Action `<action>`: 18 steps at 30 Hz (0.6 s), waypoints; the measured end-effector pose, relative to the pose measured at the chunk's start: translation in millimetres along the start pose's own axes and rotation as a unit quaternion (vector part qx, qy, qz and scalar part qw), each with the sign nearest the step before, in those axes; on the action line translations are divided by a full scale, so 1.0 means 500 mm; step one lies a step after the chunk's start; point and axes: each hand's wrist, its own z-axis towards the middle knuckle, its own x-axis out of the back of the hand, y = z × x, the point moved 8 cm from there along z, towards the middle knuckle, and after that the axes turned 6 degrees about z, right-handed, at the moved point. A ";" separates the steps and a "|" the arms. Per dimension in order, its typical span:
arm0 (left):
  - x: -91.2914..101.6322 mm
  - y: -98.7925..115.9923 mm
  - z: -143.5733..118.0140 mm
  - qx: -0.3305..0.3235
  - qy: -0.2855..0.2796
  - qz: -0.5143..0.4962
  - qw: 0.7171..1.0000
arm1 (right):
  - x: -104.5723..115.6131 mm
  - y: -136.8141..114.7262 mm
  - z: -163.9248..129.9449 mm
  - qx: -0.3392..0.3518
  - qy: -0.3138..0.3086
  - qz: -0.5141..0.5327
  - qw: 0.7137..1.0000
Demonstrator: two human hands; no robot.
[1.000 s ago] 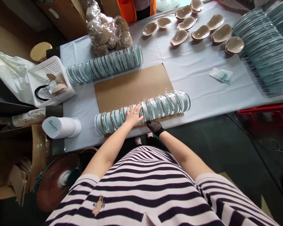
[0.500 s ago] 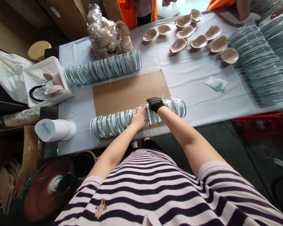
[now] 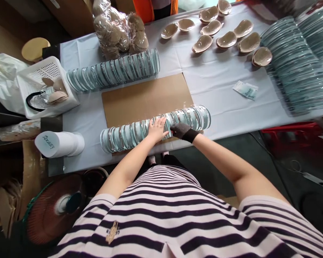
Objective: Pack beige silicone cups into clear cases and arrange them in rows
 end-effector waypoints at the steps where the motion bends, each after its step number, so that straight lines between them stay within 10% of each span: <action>1: -0.001 0.000 -0.001 0.001 -0.003 0.004 1.000 | -0.038 -0.001 -0.018 -0.004 -0.005 0.003 1.000; 6: -0.004 0.002 -0.001 0.002 -0.014 0.025 1.000 | -0.189 0.015 -0.037 -0.061 0.003 0.026 0.998; 11: -0.004 -0.004 -0.003 0.005 -0.030 0.038 0.999 | -0.230 0.032 -0.043 -0.105 0.035 0.046 0.993; 18: 0.007 0.036 0.012 0.019 -0.025 0.028 0.999 | 0.030 0.145 -0.051 -0.123 0.236 0.076 0.961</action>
